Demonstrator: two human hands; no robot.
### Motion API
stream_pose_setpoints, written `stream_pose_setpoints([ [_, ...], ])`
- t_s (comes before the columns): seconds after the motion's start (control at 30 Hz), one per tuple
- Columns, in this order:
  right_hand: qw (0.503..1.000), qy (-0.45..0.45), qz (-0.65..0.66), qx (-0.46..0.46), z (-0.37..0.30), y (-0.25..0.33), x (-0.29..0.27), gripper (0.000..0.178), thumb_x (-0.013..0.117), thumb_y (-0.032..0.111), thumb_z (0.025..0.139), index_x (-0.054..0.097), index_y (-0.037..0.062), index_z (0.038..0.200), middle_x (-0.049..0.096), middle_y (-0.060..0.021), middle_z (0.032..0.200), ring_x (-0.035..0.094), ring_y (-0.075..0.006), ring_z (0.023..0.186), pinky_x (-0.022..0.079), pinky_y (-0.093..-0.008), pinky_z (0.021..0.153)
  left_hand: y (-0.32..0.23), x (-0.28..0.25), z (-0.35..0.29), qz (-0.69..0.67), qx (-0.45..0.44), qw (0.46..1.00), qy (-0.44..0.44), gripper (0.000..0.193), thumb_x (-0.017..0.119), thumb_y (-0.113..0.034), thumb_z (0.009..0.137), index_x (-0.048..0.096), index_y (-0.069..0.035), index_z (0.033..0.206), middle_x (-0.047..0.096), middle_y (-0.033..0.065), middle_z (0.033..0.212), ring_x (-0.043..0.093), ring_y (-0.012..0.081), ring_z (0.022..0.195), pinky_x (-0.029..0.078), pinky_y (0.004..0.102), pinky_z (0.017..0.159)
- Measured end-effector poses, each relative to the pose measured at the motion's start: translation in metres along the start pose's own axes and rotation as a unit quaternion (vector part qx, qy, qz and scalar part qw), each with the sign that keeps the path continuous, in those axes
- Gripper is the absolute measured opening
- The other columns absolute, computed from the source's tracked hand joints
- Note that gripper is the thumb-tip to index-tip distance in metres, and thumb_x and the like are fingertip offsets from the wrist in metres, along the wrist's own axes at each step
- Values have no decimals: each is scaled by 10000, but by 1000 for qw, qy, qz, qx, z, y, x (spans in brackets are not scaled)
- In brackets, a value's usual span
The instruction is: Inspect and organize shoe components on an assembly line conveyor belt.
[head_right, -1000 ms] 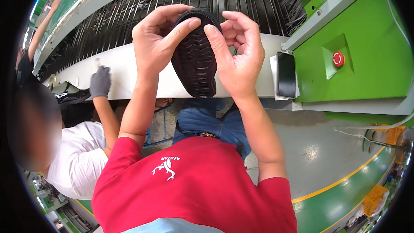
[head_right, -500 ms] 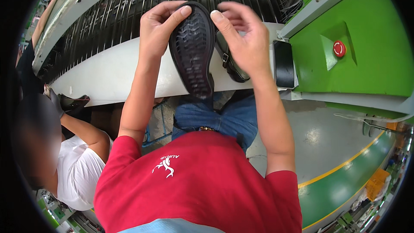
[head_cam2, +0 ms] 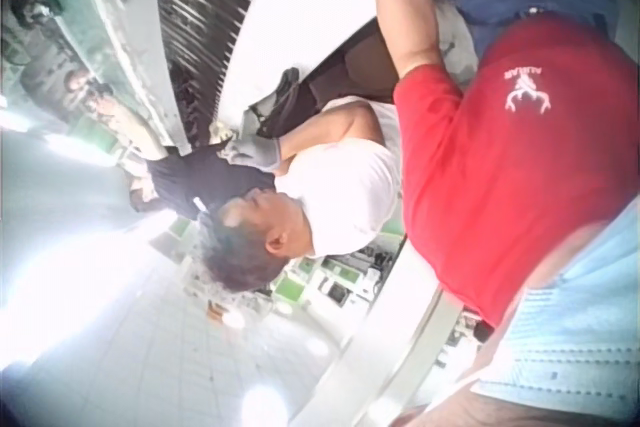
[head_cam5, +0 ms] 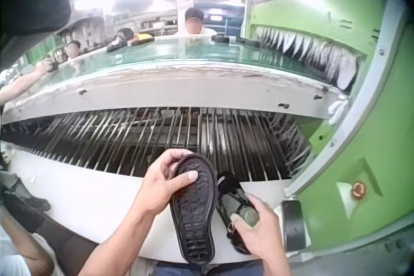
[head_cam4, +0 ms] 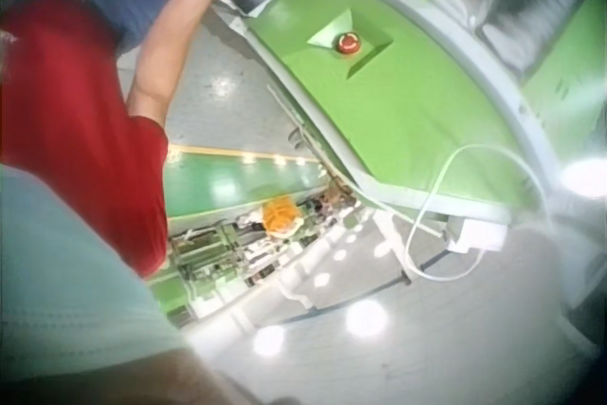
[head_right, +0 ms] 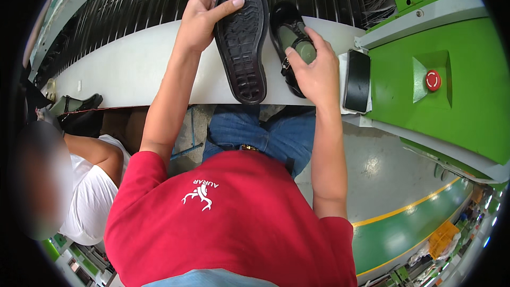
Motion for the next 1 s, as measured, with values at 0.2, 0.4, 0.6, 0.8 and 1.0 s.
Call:
stream_pose_setpoints([
  [0.2,979,-160,-24,-128,-55,18,-17,733,800,152,955,480,-24,1591,610,-254,1477,636,-367,1315,482,-434,1135,-24,12,2,-70,37,997,4,285,744,-28,1012,698,33,1287,765,76,1160,721,141,1081,585,278,953],
  [0.4,968,-162,180,-71,-89,-13,-11,763,720,140,1037,328,-36,1668,454,-229,1623,473,-290,1481,386,-410,1227,-33,20,6,-148,91,979,104,562,465,-469,1172,708,7,1349,781,109,1170,747,199,1083,596,333,989],
  [0.6,946,-226,179,-149,-126,-47,2,890,705,78,987,179,-73,1689,362,-255,1659,480,-318,1467,403,-443,1227,-30,25,-1,-145,-19,989,33,954,182,-720,1134,683,53,1382,791,174,1199,757,243,1112,590,380,1041],
  [0.8,938,-166,276,-132,-137,-25,12,935,688,4,951,118,-83,1688,436,-253,1610,494,-323,1467,393,-433,1230,-63,40,-27,-159,50,981,98,509,625,-364,1111,638,45,1412,786,151,1173,751,195,1100,606,319,982],
  [1.0,930,-90,295,-199,-166,7,44,973,701,20,918,108,-84,1683,414,-254,1589,526,-315,1390,473,-409,1142,-93,57,-66,-8,175,980,90,666,861,-229,931,597,21,1490,760,128,1237,715,182,1158,545,319,1059],
])
Point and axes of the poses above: each hand's wrist, its own z-axis towards the middle knuckle, its own x-axis out of the palm, y = z × x, the point moved 10 cm from there along z, towards the middle knuckle
